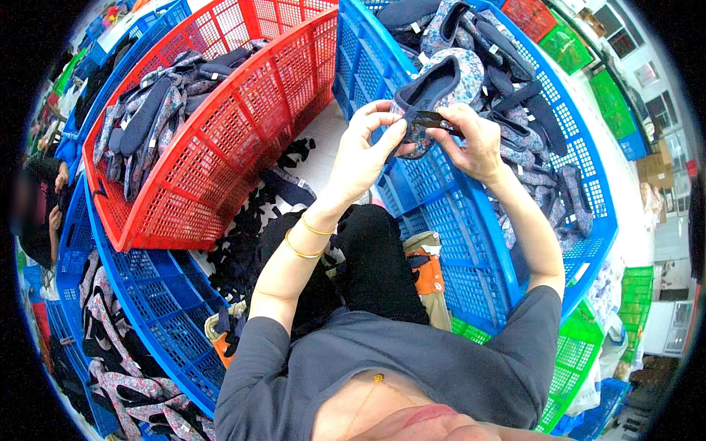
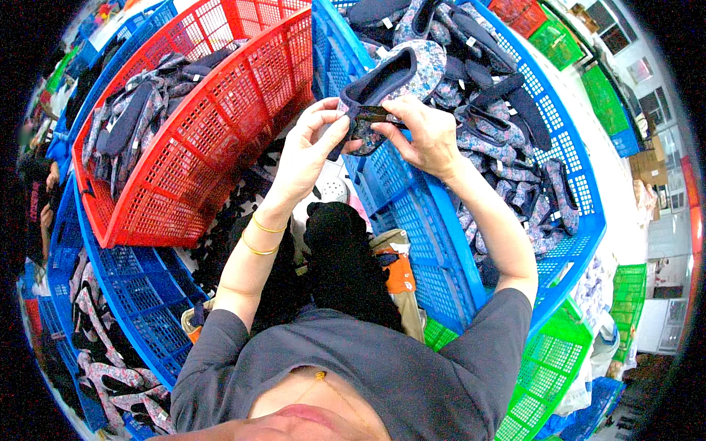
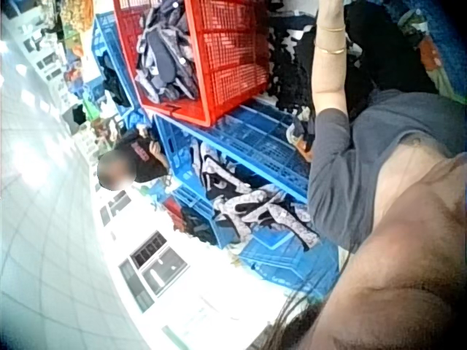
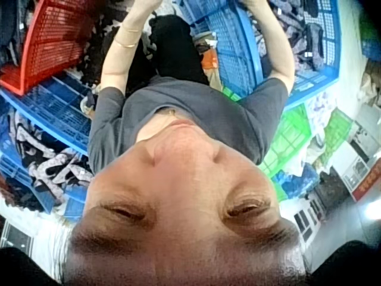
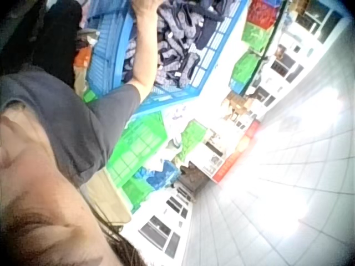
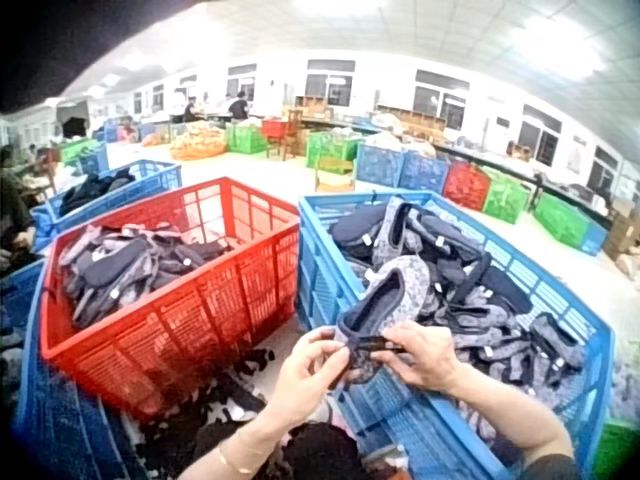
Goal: The person sits on the floor surrounded by large plastic crates filled with shoes. They repeatedly pick up individual shoes, turn them over to inspect the soles and uppers, and place them back into the crates.
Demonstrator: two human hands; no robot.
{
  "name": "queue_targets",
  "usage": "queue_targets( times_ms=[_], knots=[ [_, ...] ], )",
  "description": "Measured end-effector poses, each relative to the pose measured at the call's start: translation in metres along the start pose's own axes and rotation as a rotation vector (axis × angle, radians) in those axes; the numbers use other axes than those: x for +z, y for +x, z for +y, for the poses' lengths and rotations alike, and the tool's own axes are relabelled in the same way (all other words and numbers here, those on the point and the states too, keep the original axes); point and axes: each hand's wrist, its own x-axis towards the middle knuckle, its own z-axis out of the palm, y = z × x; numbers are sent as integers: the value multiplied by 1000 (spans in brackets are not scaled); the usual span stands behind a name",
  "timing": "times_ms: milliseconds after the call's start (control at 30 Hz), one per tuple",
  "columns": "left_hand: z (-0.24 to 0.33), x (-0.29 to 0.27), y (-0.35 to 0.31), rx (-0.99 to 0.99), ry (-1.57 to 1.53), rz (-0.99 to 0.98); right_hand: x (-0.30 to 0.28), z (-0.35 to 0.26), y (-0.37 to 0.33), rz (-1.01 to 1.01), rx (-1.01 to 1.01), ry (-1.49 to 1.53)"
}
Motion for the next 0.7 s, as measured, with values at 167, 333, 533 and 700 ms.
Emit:
queue_targets(
  times_ms=[167,333,533,700],
  knots=[
    [0,0,0,-6,8,1,-1,-3,2,-18,7,39],
    [2,-1,2,-42,-27,-28,-4,-1,-1,-25,24,33],
    [2,1,1,-57,-50,-35,-3,1,-3,7,18,32],
    [-1,3,-1,-25,-49,-38,3,-2,1,22,28,77]
  ],
)
